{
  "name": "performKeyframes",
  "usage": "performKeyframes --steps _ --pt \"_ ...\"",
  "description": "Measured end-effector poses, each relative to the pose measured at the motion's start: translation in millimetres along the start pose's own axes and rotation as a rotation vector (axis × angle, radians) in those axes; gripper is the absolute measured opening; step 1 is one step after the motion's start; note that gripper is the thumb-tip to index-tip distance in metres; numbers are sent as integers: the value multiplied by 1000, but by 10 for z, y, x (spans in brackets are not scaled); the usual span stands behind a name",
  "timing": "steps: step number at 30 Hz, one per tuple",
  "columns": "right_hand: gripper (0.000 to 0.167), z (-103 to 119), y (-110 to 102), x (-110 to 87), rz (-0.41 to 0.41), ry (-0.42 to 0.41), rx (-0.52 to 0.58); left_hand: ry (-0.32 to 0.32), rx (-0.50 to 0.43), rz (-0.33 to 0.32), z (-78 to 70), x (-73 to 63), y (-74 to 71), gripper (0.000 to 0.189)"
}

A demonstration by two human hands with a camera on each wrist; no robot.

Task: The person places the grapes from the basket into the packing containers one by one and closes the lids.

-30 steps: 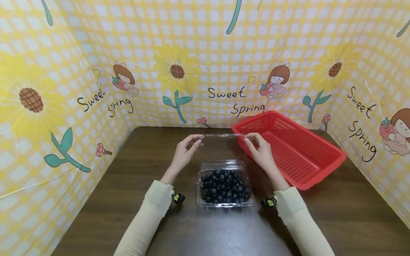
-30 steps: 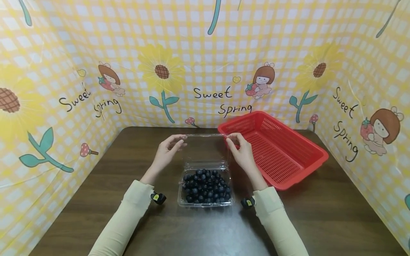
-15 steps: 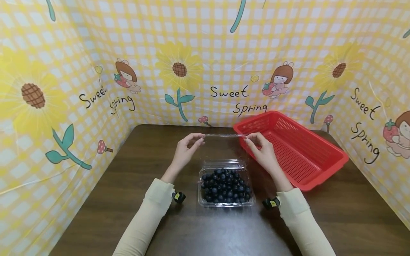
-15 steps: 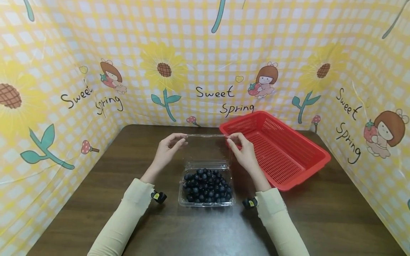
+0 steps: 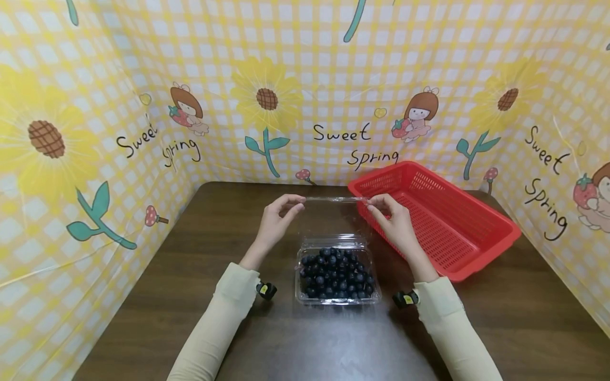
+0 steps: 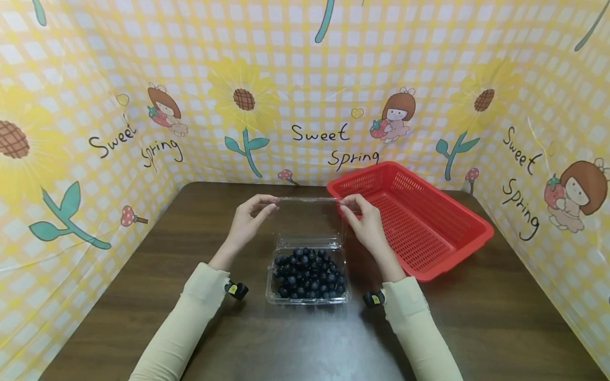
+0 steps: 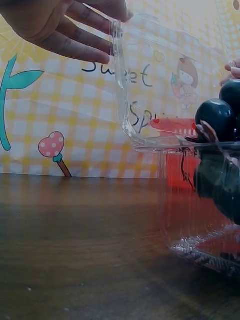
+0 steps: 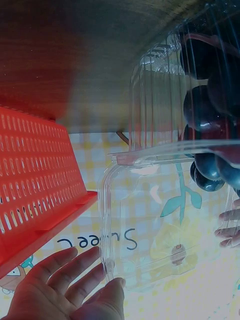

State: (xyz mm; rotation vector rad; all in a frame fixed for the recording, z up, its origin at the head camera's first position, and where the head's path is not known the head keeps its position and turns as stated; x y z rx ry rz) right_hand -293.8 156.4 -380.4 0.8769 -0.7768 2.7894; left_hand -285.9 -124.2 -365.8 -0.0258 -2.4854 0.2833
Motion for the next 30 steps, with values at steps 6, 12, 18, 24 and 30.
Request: performKeyframes --steps 6,12,18,24,30 --pt "20 0 -11 4 1 27 16 -27 -10 25 1 3 -5 18" --pt "19 -1 -22 13 -11 38 11 -46 -31 40 3 9 -10 19" --pt "20 5 -31 25 -15 38 17 -33 -31 35 -13 17 -15 18" --pt "20 -10 -25 29 -21 42 11 3 -21 19 -25 17 -11 17" --pt "20 -12 -18 18 -33 33 9 37 -12 -2 -16 3 -3 16"
Point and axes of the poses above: each hand's wrist, its own x-axis towards the middle knuckle, its own y-axis out of the palm, z = x × y, the point moved 3 cm from there along x, towards the middle knuckle, and after that the axes turned 6 degrees about -z, right-handed, at the moved point
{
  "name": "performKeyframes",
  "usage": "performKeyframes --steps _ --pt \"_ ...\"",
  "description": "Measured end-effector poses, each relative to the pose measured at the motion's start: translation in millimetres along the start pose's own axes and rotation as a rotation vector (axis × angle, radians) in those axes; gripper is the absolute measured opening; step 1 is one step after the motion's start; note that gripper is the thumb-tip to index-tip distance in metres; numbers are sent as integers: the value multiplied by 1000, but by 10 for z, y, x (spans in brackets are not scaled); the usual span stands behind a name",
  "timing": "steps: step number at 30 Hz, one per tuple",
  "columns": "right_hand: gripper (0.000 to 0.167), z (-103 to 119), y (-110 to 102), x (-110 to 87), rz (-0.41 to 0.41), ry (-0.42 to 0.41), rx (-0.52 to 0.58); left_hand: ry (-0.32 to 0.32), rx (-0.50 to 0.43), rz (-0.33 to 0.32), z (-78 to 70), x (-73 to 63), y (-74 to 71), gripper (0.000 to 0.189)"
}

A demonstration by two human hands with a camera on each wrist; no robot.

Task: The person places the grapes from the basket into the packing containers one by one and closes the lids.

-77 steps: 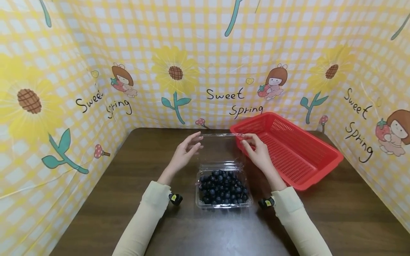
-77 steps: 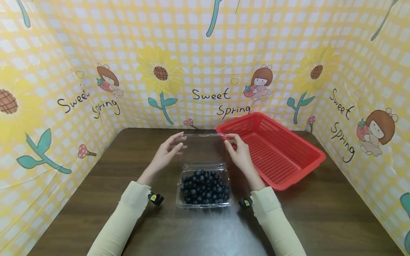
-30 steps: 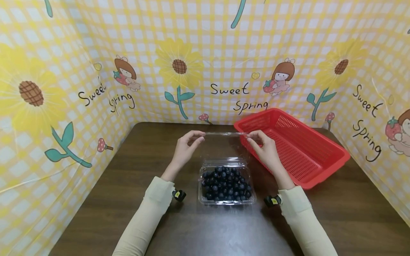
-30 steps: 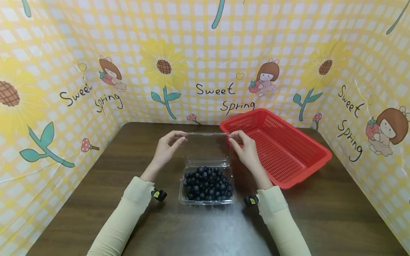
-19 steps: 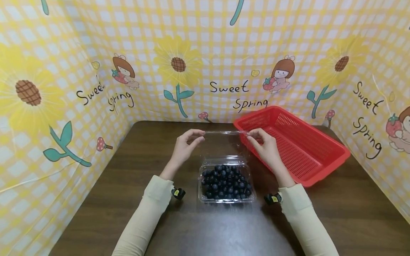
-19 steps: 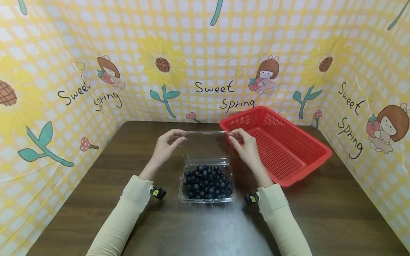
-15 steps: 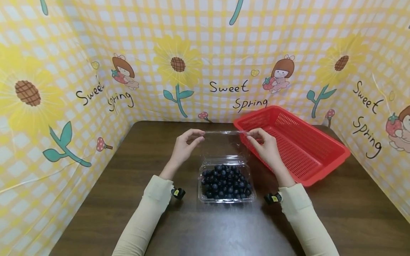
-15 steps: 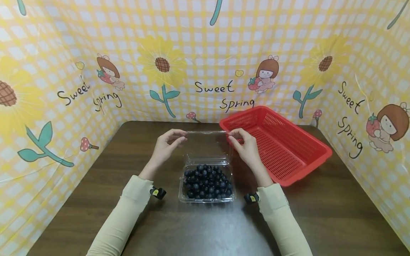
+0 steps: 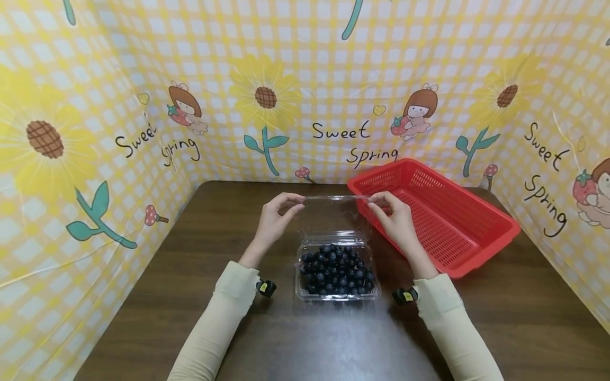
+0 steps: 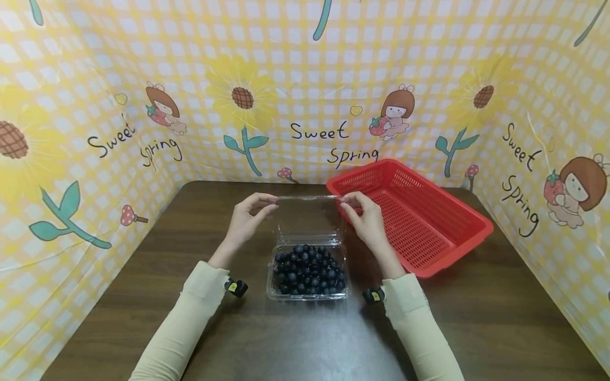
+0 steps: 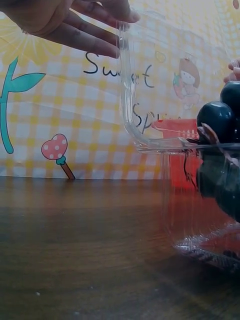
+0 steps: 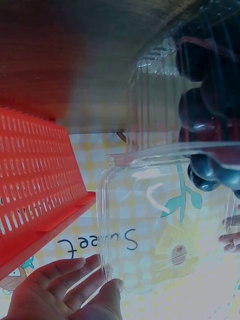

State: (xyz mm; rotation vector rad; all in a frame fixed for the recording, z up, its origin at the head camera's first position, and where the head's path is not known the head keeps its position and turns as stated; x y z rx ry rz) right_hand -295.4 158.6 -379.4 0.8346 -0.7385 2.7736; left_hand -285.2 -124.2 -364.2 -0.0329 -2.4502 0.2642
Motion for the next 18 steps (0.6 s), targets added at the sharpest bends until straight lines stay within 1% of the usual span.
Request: performKeyframes --steps 7,15,18 --pt "18 33 2 -10 -20 -36 -14 18 5 -4 2 -15 -3 16" --pt "17 39 5 -14 -51 -71 -25 34 26 -17 -34 -14 8 16" --pt "17 49 2 -15 -61 -76 -26 42 20 -19 -44 -9 8 16"
Point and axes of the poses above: each hand's wrist, its own x-axis towards the middle knuckle, its own y-axis out of the palm, z = x × y, the point moved 3 cm from there along x, towards the middle knuckle, and after that the axes turned 6 degrees about -z, right-handed, at the moved point
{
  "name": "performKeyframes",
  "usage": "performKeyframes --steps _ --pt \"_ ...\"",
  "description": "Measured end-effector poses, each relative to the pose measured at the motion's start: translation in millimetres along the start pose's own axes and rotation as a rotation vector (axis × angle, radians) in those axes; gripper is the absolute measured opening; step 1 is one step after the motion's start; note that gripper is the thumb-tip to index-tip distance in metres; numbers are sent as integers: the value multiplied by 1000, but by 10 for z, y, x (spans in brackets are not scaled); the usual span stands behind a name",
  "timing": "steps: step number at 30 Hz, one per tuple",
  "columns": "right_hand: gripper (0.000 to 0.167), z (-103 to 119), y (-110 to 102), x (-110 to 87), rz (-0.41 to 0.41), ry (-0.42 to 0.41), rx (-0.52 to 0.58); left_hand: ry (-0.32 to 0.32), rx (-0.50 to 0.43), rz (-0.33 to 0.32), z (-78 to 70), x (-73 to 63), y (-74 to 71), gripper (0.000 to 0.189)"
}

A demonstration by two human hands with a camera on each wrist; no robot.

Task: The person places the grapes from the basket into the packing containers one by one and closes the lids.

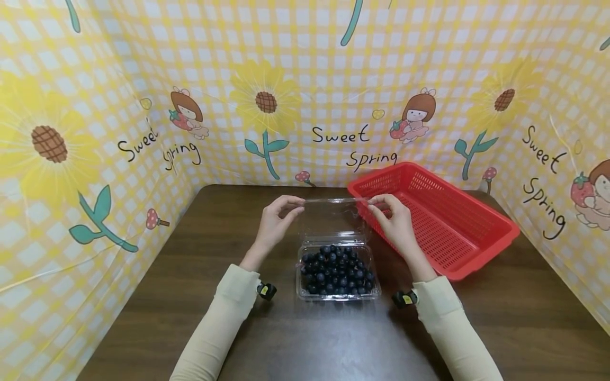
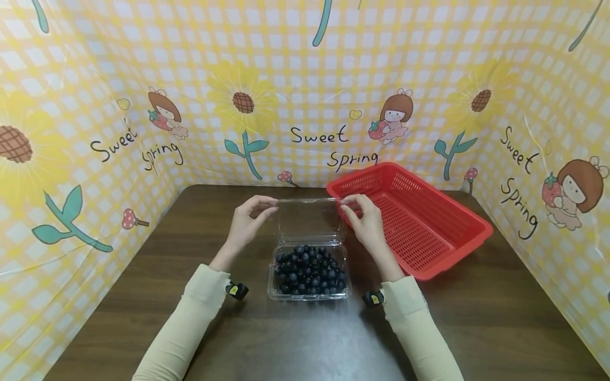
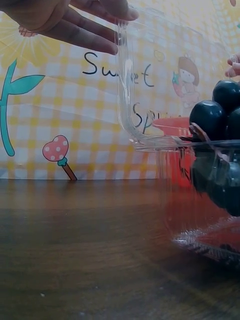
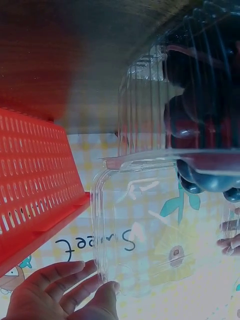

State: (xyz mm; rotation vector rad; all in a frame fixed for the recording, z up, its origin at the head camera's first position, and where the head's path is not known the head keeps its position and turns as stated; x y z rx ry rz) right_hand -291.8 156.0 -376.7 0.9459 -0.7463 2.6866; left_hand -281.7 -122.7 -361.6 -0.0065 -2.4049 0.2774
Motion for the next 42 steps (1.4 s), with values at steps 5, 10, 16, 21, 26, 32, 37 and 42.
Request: performKeyframes --steps 5,10,16,21,26,32,37,42 --pt "16 11 -11 2 -6 -10 -15 16 -10 -3 6 3 -3 16" --pt "15 11 -21 14 -20 -32 -26 35 6 -10 -9 8 -1 16" --pt "15 12 -22 12 -39 -45 -23 73 19 -30 -24 4 -3 16" --pt "14 2 -17 -10 -48 -37 -26 99 29 -38 -23 -25 -6 16" --pt "13 -2 -15 -20 -50 -37 -26 116 21 -48 -26 -39 -1 15" --pt "12 0 -19 -11 -64 -44 -29 131 8 -62 -22 -36 8 15" --pt "11 8 -21 -10 -79 -62 -26 130 22 -73 -24 -28 1 14" --pt "11 13 -33 -5 -90 -69 -16 138 34 -78 -34 -18 7 14"
Point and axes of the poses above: each hand's wrist, its own x-axis towards the middle knuckle, its own y-axis out of the palm, z = x × y, the point moved 3 cm from there along x, towards the middle knuckle, and after that the axes turned 6 degrees about -z, right-handed, at the moved point
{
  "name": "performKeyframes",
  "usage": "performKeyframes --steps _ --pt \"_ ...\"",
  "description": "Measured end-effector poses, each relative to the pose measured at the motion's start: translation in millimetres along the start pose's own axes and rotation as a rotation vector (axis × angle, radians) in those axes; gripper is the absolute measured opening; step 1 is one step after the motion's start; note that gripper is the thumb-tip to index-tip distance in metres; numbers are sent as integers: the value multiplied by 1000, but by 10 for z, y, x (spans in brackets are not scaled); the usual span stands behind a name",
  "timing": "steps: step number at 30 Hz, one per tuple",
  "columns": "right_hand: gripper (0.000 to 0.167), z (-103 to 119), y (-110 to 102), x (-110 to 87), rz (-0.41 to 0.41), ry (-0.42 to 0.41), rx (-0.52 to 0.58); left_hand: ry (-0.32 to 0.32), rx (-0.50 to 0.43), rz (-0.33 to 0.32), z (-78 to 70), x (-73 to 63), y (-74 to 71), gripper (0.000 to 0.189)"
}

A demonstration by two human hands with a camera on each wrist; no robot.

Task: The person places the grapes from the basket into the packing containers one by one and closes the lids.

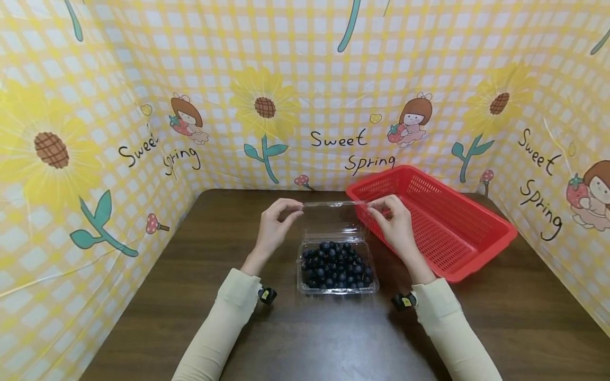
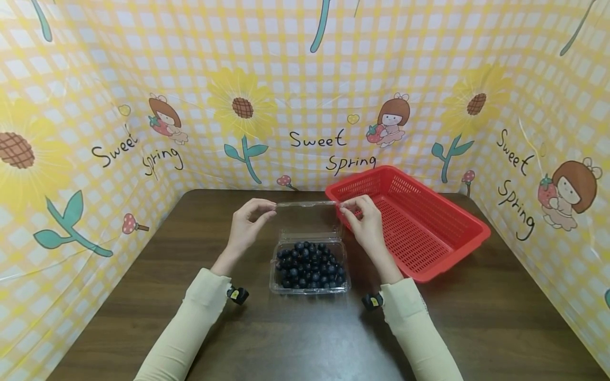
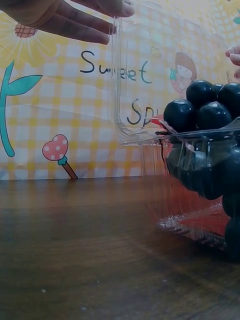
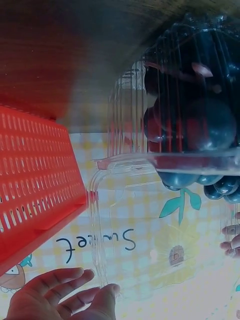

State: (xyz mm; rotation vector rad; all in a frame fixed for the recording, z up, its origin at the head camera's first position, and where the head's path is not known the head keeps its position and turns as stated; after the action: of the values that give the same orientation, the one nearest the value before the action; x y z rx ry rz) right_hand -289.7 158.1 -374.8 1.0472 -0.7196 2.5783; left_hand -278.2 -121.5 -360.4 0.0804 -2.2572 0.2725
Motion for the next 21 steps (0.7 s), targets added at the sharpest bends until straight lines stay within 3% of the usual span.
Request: performKeyframes --steps 21 --pt "13 6 -17 6 -24 -7 17 50 21 -57 -19 -9 5 12"
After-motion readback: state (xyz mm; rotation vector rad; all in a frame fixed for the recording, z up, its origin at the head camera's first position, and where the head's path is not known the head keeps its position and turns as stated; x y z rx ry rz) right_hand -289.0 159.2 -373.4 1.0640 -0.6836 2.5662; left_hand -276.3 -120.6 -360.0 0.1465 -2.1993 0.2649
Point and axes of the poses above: each hand's wrist, its own x-axis towards the middle knuckle, its own y-axis out of the palm, z = x × y, the point moved 3 cm from there along x, towards the middle knuckle, and after that the axes turned 6 degrees about -z, right-handed, at the moved point
